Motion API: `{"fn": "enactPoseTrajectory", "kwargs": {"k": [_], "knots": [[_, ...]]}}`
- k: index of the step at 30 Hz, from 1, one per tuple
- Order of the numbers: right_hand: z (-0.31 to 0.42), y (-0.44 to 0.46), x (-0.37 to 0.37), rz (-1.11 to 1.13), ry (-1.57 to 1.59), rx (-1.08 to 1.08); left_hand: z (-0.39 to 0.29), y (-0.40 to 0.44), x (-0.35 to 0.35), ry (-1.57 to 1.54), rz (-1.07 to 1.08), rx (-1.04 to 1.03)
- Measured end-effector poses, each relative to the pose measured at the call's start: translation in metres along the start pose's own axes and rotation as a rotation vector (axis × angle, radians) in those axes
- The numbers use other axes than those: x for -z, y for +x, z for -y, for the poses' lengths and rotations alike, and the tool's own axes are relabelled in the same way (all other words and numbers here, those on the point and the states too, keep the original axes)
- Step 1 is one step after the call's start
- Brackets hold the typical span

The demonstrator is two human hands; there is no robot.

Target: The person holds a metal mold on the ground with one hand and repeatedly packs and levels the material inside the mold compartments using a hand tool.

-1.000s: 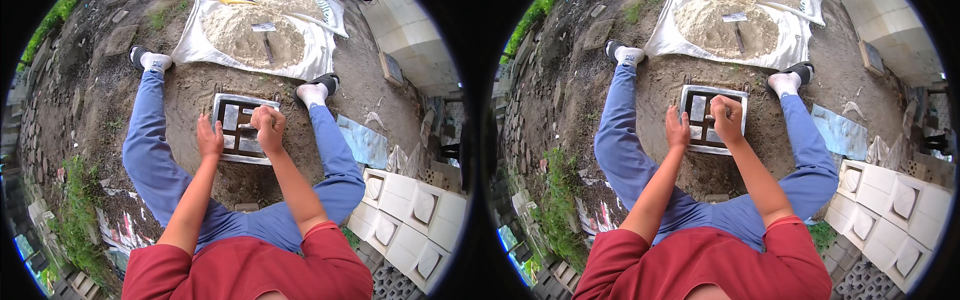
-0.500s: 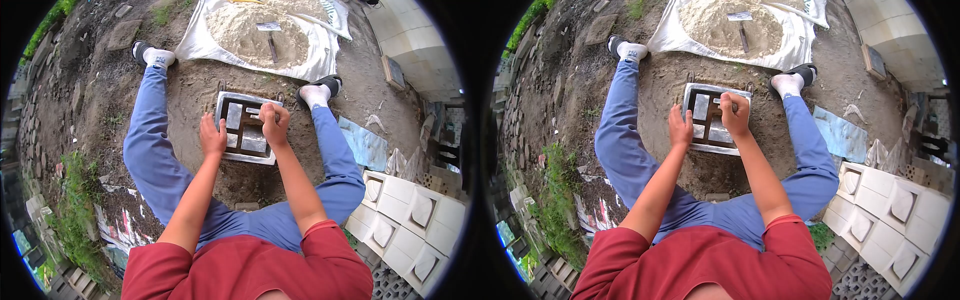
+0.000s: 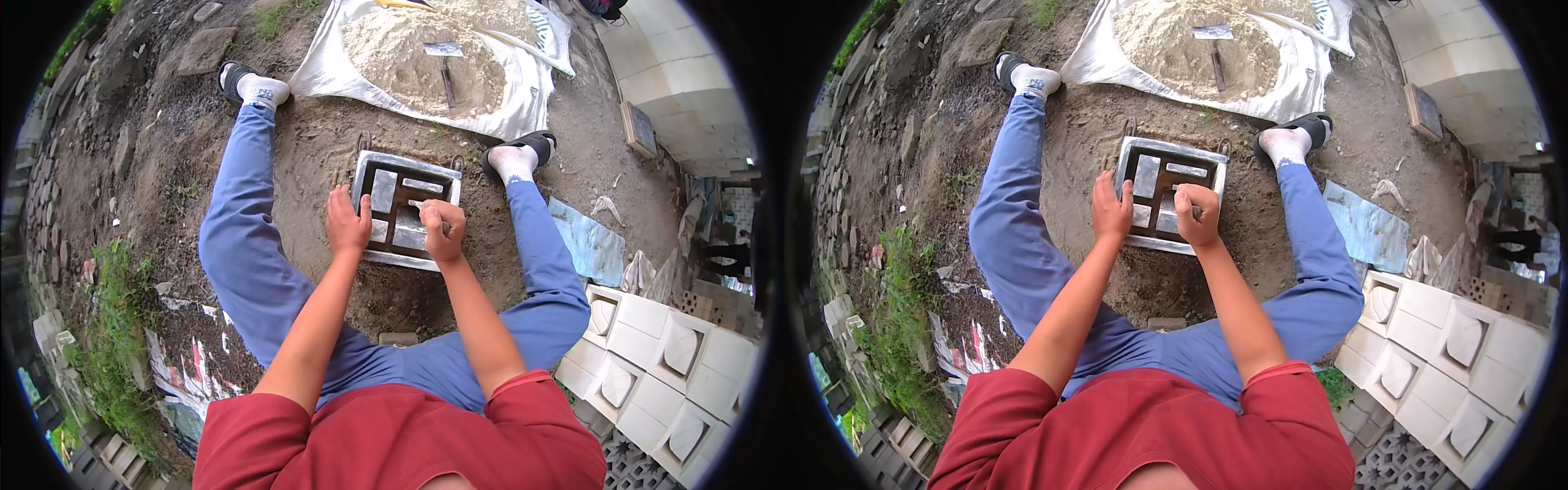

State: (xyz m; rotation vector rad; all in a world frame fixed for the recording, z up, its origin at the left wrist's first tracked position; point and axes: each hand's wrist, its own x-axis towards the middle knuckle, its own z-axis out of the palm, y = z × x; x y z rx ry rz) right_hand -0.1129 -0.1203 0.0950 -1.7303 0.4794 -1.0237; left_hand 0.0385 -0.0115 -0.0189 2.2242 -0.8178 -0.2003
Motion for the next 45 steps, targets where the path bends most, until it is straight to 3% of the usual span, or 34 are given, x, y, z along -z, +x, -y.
{"fn": "enactPoseTrajectory", "kwargs": {"k": [7, 11, 16, 20, 22, 23, 26, 30, 35, 45], "knots": [[0.007, 0.022, 0.005, -0.199, 0.197, -0.121, -0.001, 0.0, 0.005, 0.001, -0.002, -0.001], [-0.005, 0.022, 0.011, -0.235, -0.094, -0.114, 0.002, 0.001, 0.001, -0.004, 0.01, -0.006], [-0.009, 0.018, 0.017, -0.315, -0.046, -0.155, 0.001, 0.0, 0.001, -0.028, -0.009, -0.003], [-0.008, 0.034, 0.033, -0.096, 0.006, -0.155, 0.001, 0.001, 0.001, -0.041, 0.009, -0.003], [-0.007, 0.044, 0.039, 0.161, 0.189, -0.161, 0.0, 0.001, 0.001, -0.03, -0.004, -0.008], [-0.006, 0.044, 0.04, 0.195, 0.175, -0.27, 0.0, 0.001, 0.001, -0.03, -0.002, -0.011], [-0.023, 0.036, 0.056, 0.225, -0.023, -0.264, -0.001, 0.001, 0.003, -0.036, 0.0, -0.017], [-0.009, 0.018, 0.048, -0.014, 0.09, -0.207, -0.002, 0.0, 0.003, -0.038, -0.001, -0.004], [-0.01, 0.004, 0.034, -0.185, -0.087, -0.225, 0.0, 0.0, 0.003, -0.023, 0.018, -0.032], [0.018, -0.036, 0.018, -0.315, -0.186, -0.312, -0.003, 0.001, 0.005, -0.005, 0.004, -0.035]]}}
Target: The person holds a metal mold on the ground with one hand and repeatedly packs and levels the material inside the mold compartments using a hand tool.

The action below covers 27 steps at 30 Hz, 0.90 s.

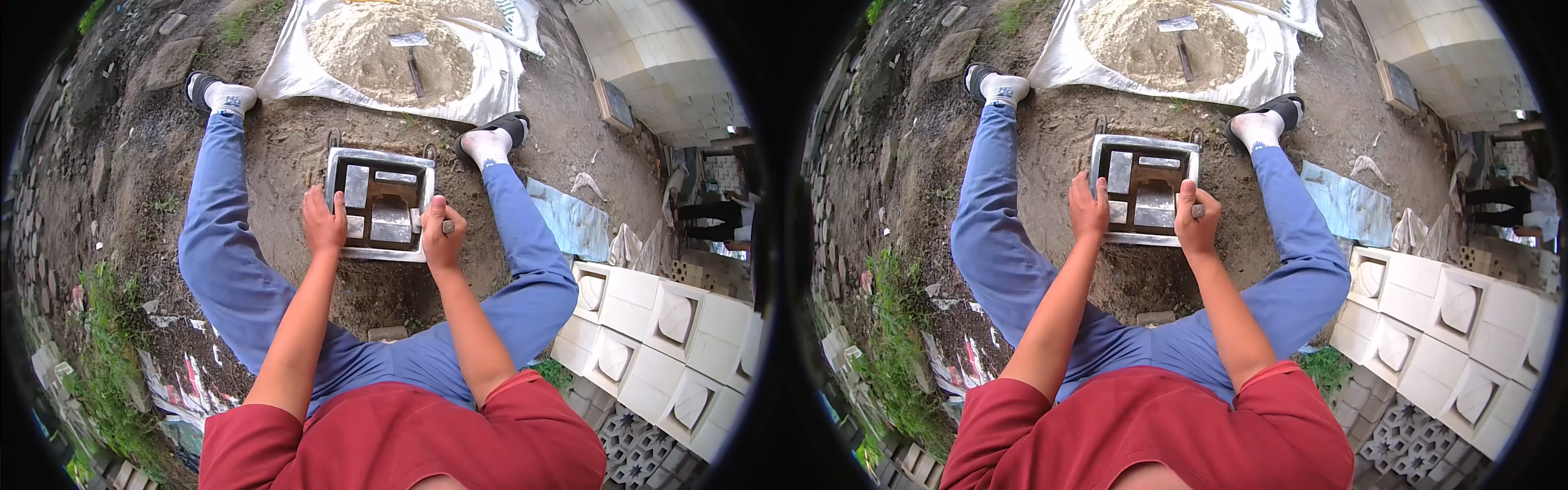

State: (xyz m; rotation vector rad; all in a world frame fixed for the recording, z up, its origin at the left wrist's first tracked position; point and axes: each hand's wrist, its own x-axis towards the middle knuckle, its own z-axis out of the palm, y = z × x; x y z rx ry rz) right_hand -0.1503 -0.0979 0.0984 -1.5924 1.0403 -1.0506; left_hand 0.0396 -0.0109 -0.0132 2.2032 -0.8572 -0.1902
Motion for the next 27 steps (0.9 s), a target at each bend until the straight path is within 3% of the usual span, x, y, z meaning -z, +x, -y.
{"fn": "enactPoseTrajectory", "kwargs": {"k": [7, 15, 19, 27], "knots": [[0.037, 0.023, 0.006, -0.1, 0.203, -0.111, 0.003, 0.0, -0.003, -0.024, -0.013, -0.022], [0.018, 0.026, -0.001, -0.075, 0.044, -0.043, -0.001, 0.0, 0.001, -0.023, -0.008, -0.008], [0.024, 0.014, 0.003, -0.091, 0.211, -0.156, 0.0, -0.001, -0.001, -0.02, -0.022, -0.029], [0.032, 0.03, 0.011, -0.062, 0.274, -0.057, -0.001, 0.001, 0.0, 0.046, 0.002, -0.035]]}}
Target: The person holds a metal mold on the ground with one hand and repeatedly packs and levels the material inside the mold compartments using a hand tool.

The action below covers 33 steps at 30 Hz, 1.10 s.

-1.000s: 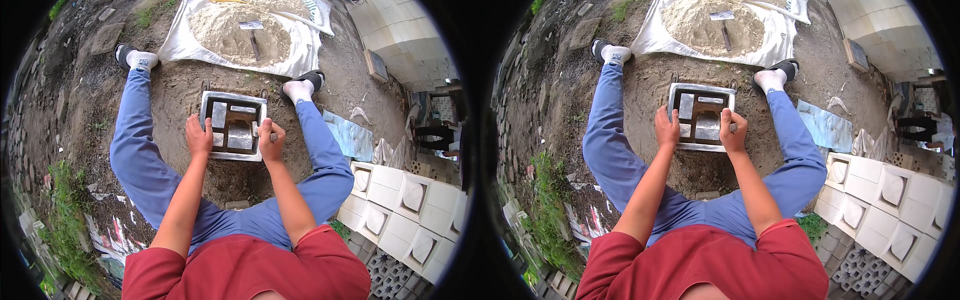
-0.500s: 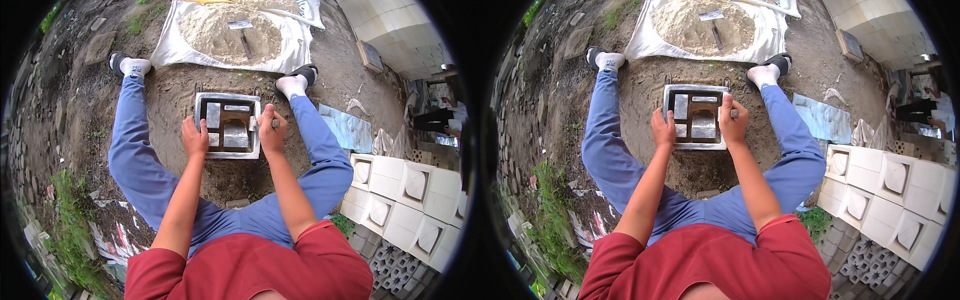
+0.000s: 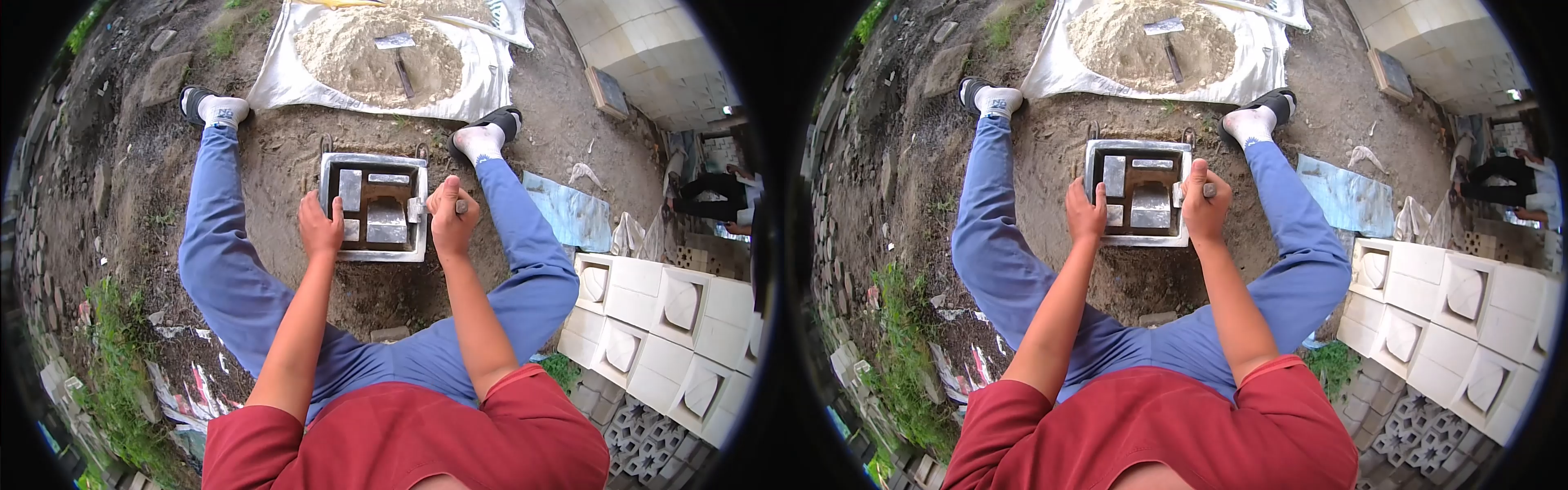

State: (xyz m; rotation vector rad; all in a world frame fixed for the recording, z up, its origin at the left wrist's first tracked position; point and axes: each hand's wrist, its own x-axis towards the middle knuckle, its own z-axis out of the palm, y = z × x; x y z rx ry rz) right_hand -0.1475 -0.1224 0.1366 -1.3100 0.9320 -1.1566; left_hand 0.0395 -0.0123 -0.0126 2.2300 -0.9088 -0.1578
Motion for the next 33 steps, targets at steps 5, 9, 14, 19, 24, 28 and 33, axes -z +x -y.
{"fn": "enactPoseTrajectory", "kwargs": {"k": [5, 9, 14, 19, 24, 28, 33], "knots": [[-0.004, 0.007, 0.0, 0.047, 0.046, 0.081, 0.0, 0.0, 0.0, -0.002, -0.033, -0.016], [0.0, 0.018, 0.008, 0.416, 0.01, 0.236, -0.002, -0.001, 0.002, 0.0, -0.008, -0.001], [-0.005, 0.03, 0.002, 0.748, 0.076, 0.27, 0.001, 0.001, 0.0, -0.013, 0.016, 0.016], [-0.009, 0.032, 0.0, 0.888, -0.046, 0.172, 0.002, 0.0, 0.0, -0.012, 0.022, 0.029], [-0.043, 0.027, -0.012, 0.604, -0.007, 0.253, 0.002, 0.0, -0.002, -0.001, 0.023, 0.037], [-0.031, 0.034, -0.013, 0.541, 0.117, 0.158, 0.001, 0.0, 0.0, 0.012, 0.029, 0.045], [-0.043, 0.026, -0.03, 0.528, 0.099, 0.173, -0.002, 0.001, -0.001, 0.033, 0.004, 0.028]]}}
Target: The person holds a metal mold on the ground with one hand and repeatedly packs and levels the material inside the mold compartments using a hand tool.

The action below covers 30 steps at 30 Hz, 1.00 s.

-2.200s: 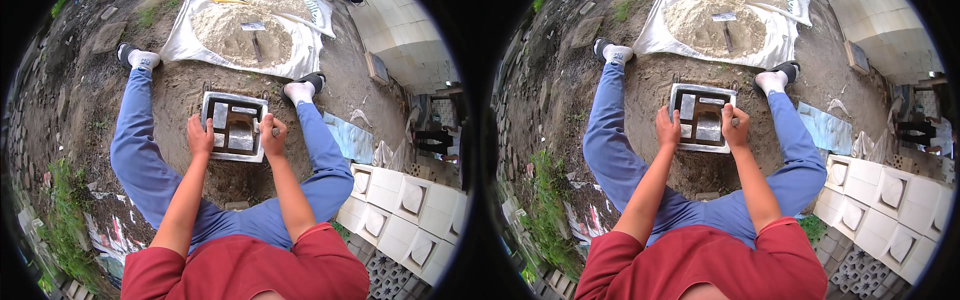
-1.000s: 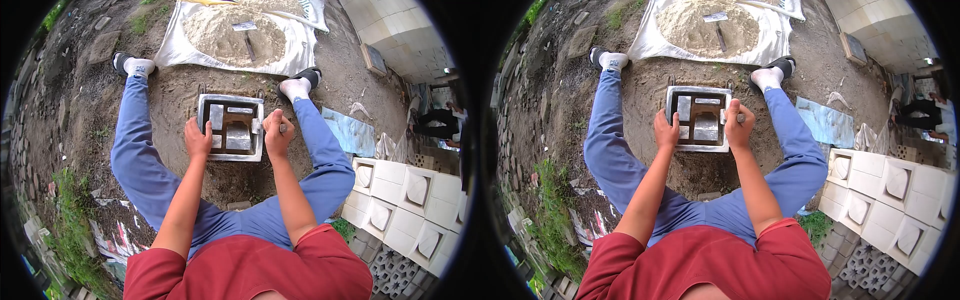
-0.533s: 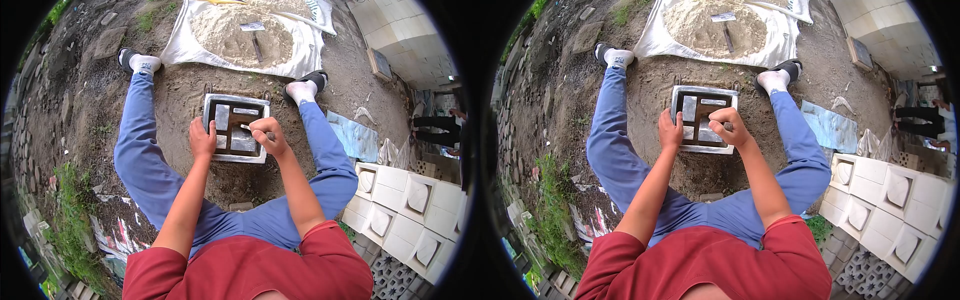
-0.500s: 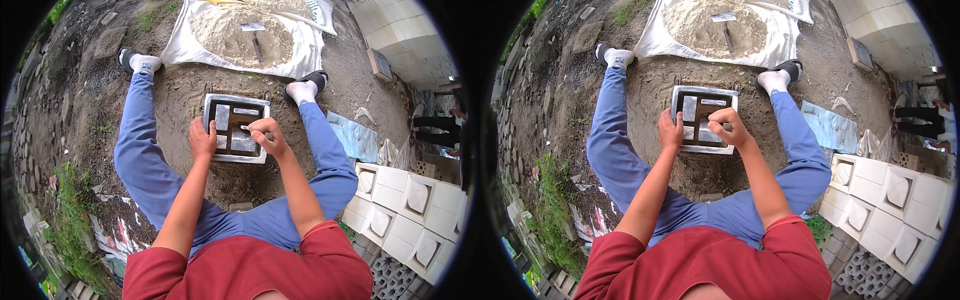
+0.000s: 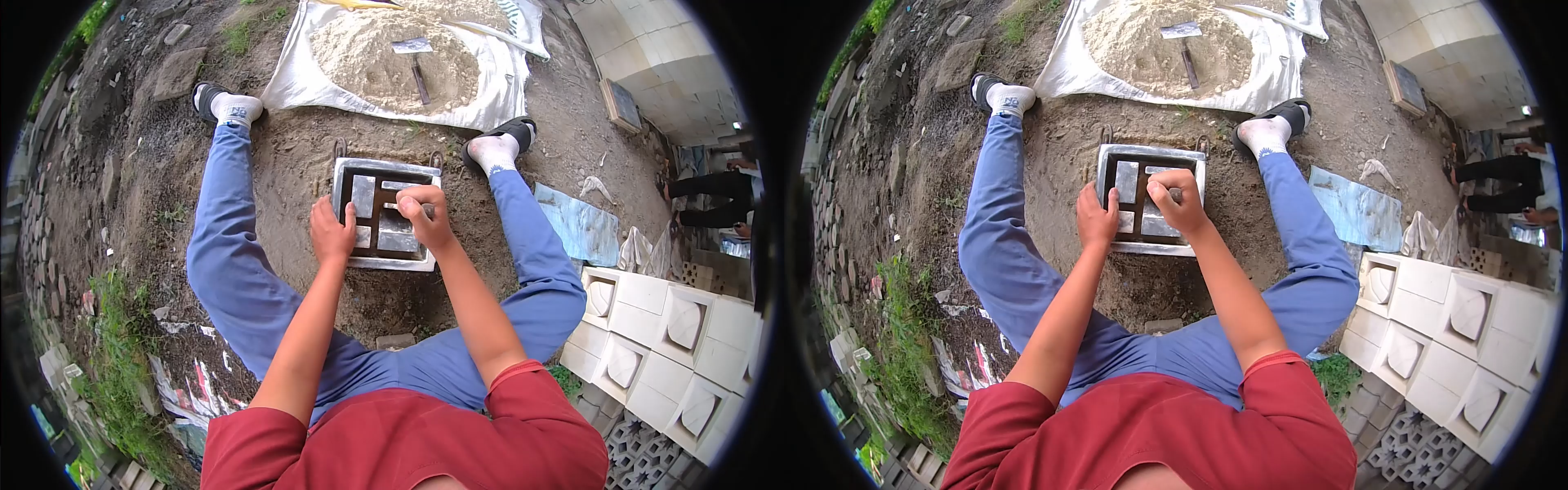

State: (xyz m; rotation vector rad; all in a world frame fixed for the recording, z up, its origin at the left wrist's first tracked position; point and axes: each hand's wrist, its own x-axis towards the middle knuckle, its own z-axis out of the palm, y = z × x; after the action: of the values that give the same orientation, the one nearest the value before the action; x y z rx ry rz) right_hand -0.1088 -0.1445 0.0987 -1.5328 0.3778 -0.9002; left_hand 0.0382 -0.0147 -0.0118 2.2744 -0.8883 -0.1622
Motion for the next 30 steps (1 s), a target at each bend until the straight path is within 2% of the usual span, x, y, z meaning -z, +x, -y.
{"fn": "enactPoseTrajectory", "kwargs": {"k": [1, 3, 7, 11, 15, 16, 20, 23, 25, 27, 29, 30], "knots": [[-0.008, 0.003, 0.002, -0.003, 0.0, 0.003, -0.001, 0.001, 0.0, 0.0, 0.0, -0.004], [-0.016, 0.008, 0.002, 0.143, -0.073, 0.028, 0.0, 0.0, 0.001, 0.016, -0.004, -0.012], [-0.015, 0.014, -0.012, -0.113, 0.02, 0.123, -0.001, -0.001, 0.002, 0.015, -0.004, -0.026], [0.028, 0.011, 0.012, -0.045, 0.144, 0.005, 0.0, -0.005, 0.003, 0.048, 0.007, -0.033], [0.069, 0.004, 0.034, -0.044, 0.26, 0.1, -0.002, -0.004, 0.0, 0.072, -0.051, -0.14], [0.072, -0.001, 0.034, -0.122, 0.304, 0.11, -0.004, -0.005, -0.001, 0.088, -0.059, -0.166], [0.071, -0.019, 0.036, -0.171, 0.234, 0.17, -0.016, -0.004, -0.005, 0.247, 0.062, -0.18], [0.049, -0.028, 0.027, -0.222, 0.214, 0.111, -0.016, -0.003, -0.006, 0.308, 0.067, -0.179], [0.038, -0.027, 0.024, -0.133, 0.102, 0.102, -0.016, -0.002, -0.006, 0.319, 0.067, -0.177], [0.025, -0.025, 0.017, -0.139, 0.11, 0.115, -0.018, -0.003, -0.005, 0.329, 0.069, -0.172], [0.015, -0.02, 0.019, 0.019, -0.137, 0.095, -0.021, -0.003, -0.003, 0.306, 0.077, -0.155], [0.015, -0.015, 0.017, 0.018, -0.141, 0.085, -0.023, -0.003, -0.002, 0.307, 0.082, -0.149]]}}
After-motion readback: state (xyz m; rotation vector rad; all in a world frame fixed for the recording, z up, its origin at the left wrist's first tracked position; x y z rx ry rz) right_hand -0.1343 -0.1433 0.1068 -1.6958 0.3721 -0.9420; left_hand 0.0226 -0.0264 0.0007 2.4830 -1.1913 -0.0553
